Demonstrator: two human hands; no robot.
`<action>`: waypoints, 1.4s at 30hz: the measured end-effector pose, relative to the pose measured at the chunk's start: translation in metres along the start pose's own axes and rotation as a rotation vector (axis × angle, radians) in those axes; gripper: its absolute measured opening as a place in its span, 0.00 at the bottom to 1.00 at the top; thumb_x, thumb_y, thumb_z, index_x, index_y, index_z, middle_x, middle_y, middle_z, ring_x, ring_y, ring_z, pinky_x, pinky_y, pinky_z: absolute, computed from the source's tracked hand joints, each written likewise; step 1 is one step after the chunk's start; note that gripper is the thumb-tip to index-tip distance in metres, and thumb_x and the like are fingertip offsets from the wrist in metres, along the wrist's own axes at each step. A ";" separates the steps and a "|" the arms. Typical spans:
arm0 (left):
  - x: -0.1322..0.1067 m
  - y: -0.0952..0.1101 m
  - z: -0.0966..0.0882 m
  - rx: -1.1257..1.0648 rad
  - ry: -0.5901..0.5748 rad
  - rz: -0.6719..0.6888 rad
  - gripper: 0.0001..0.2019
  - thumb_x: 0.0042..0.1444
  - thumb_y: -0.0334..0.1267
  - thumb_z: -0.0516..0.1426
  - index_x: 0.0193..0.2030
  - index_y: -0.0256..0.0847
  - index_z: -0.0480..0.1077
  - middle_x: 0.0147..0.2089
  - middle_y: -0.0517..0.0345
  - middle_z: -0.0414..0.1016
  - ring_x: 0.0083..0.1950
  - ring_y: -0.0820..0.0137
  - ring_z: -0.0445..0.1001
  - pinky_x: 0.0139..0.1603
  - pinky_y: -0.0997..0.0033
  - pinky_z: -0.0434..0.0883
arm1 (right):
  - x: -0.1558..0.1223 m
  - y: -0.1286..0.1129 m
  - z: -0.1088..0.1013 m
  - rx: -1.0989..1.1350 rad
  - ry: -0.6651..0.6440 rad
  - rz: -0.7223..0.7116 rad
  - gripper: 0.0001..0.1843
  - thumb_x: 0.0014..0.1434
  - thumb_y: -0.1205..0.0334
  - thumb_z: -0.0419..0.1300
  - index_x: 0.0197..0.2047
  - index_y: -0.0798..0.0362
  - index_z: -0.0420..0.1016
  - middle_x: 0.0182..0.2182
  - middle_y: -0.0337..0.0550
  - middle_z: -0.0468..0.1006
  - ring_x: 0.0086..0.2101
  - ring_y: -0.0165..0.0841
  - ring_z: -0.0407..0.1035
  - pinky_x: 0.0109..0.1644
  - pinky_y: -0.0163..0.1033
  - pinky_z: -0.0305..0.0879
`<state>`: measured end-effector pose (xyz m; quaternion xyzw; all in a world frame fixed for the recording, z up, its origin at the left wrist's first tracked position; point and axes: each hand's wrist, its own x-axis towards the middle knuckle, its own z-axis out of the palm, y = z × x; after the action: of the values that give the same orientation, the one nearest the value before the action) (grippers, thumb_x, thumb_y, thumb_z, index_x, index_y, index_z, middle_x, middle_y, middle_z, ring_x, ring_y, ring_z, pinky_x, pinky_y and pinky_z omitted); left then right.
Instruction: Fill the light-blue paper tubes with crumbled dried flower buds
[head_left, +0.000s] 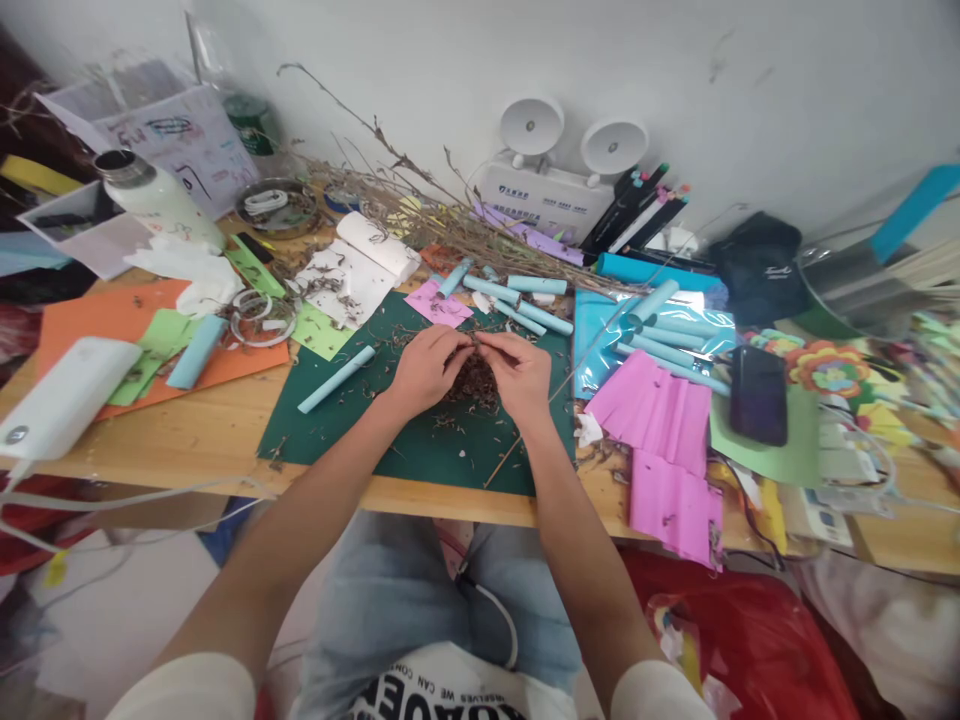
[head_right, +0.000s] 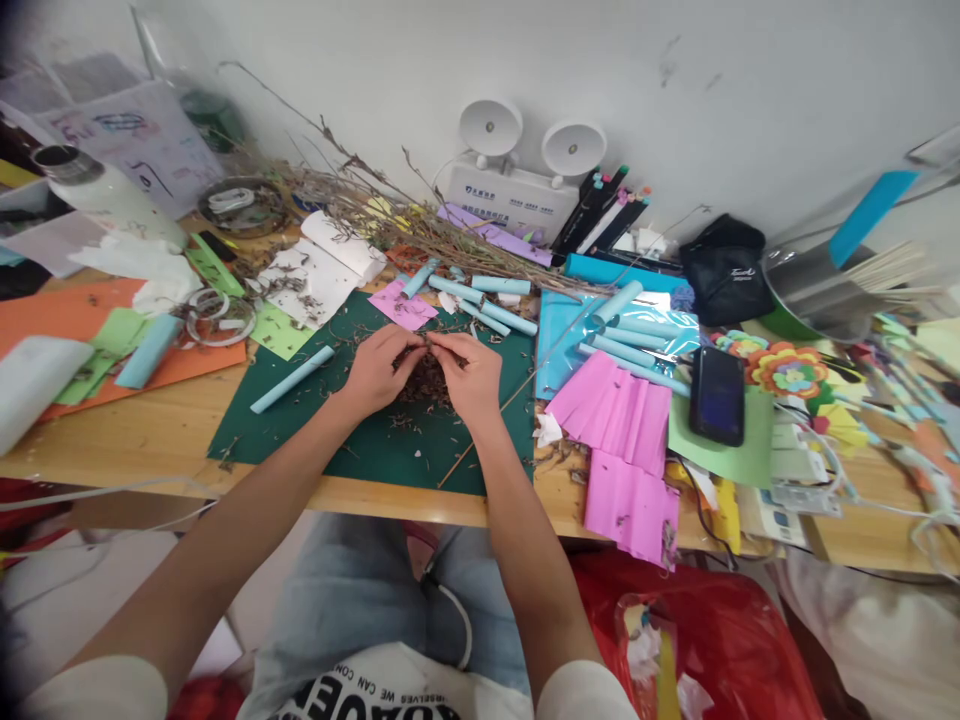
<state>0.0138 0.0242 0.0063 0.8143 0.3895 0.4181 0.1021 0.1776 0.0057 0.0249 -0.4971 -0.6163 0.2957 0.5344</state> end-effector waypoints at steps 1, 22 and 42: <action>0.000 -0.001 0.000 0.005 0.003 0.004 0.09 0.67 0.39 0.51 0.42 0.39 0.70 0.39 0.52 0.75 0.43 0.67 0.72 0.47 0.66 0.70 | 0.000 0.000 0.000 -0.015 0.005 0.018 0.09 0.56 0.62 0.63 0.41 0.49 0.82 0.37 0.41 0.83 0.37 0.34 0.77 0.44 0.41 0.74; 0.001 0.003 0.000 -0.027 -0.066 -0.062 0.10 0.67 0.39 0.49 0.43 0.39 0.70 0.40 0.51 0.75 0.43 0.67 0.72 0.46 0.66 0.69 | 0.000 -0.010 -0.007 -0.199 -0.066 -0.079 0.08 0.60 0.59 0.60 0.35 0.50 0.79 0.34 0.42 0.81 0.34 0.33 0.74 0.43 0.40 0.71; 0.003 0.007 -0.003 -0.001 -0.083 -0.094 0.12 0.68 0.43 0.48 0.44 0.39 0.69 0.42 0.50 0.74 0.44 0.65 0.71 0.46 0.65 0.68 | 0.002 -0.002 -0.005 -0.055 -0.082 -0.001 0.07 0.57 0.61 0.62 0.38 0.50 0.81 0.35 0.40 0.82 0.36 0.33 0.75 0.44 0.39 0.72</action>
<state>0.0162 0.0213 0.0129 0.8117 0.4225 0.3789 0.1380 0.1814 0.0057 0.0287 -0.4989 -0.6456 0.2985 0.4952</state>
